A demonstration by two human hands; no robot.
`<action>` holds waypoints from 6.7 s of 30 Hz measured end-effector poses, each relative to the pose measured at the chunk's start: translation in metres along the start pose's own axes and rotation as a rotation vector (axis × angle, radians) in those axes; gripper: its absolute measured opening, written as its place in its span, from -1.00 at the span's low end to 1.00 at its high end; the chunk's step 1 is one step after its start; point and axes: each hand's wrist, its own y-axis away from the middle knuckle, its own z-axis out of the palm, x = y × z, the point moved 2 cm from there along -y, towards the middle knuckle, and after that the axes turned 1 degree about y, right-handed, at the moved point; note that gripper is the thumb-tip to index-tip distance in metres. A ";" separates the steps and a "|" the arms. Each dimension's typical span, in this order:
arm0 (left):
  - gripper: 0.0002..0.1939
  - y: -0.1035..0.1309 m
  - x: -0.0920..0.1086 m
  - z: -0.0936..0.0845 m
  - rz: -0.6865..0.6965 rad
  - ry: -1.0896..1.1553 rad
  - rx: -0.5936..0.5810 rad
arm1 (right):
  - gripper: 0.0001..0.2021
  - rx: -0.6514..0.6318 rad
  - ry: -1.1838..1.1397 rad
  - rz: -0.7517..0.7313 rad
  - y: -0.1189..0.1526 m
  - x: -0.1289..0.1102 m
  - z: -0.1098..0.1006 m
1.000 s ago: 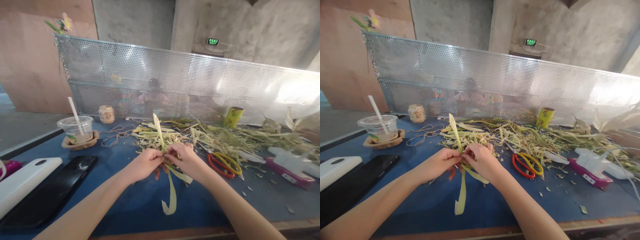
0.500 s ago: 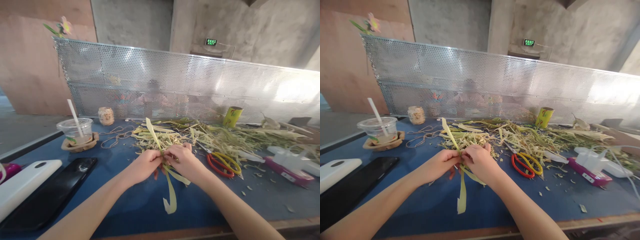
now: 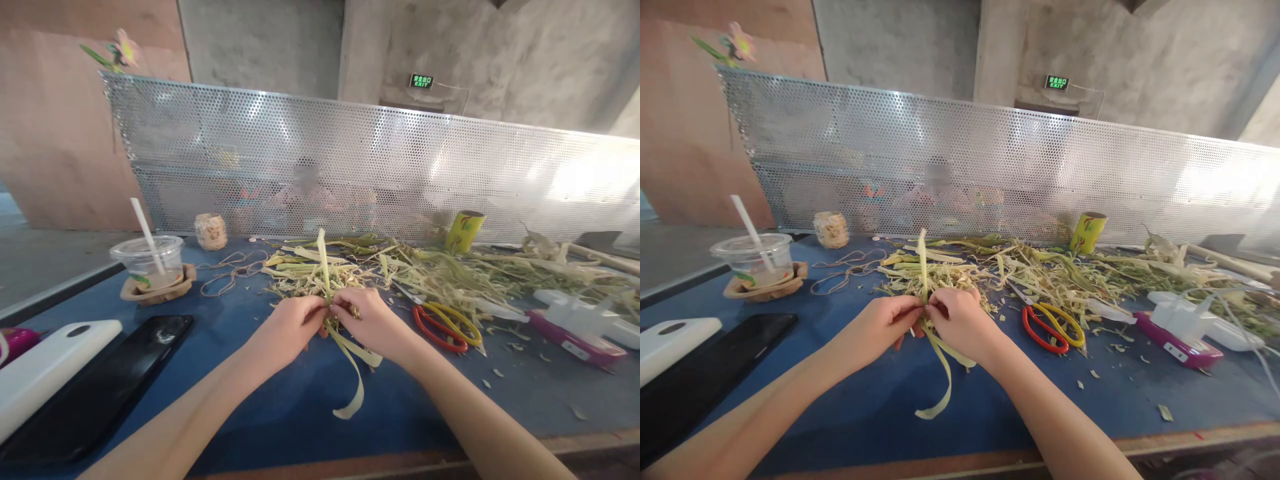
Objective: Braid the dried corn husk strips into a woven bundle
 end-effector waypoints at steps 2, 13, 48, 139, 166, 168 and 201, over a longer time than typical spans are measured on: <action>-0.73 0.000 0.003 -0.002 0.002 0.009 0.019 | -0.82 -0.010 -0.052 0.023 -0.001 -0.001 -0.001; -0.49 -0.006 -0.011 -0.007 -0.018 0.413 0.259 | -0.83 -0.142 -0.275 0.033 0.000 -0.002 0.003; -0.10 0.000 -0.001 -0.010 -0.059 0.379 0.162 | -0.79 0.016 -0.233 0.043 -0.002 0.003 0.001; 0.05 0.004 0.011 -0.007 0.134 0.191 0.232 | -0.78 -0.245 -0.777 0.293 -0.003 0.012 -0.003; 0.08 0.002 0.009 -0.012 0.026 0.398 0.258 | -0.69 -0.342 -0.840 0.153 0.002 0.010 0.000; 0.09 0.000 0.008 -0.012 0.024 0.433 0.293 | -0.70 -0.358 -0.828 0.153 0.003 0.007 0.000; 0.14 -0.006 -0.002 -0.014 0.024 0.611 0.425 | -0.70 -0.448 -0.912 0.133 0.002 0.008 0.001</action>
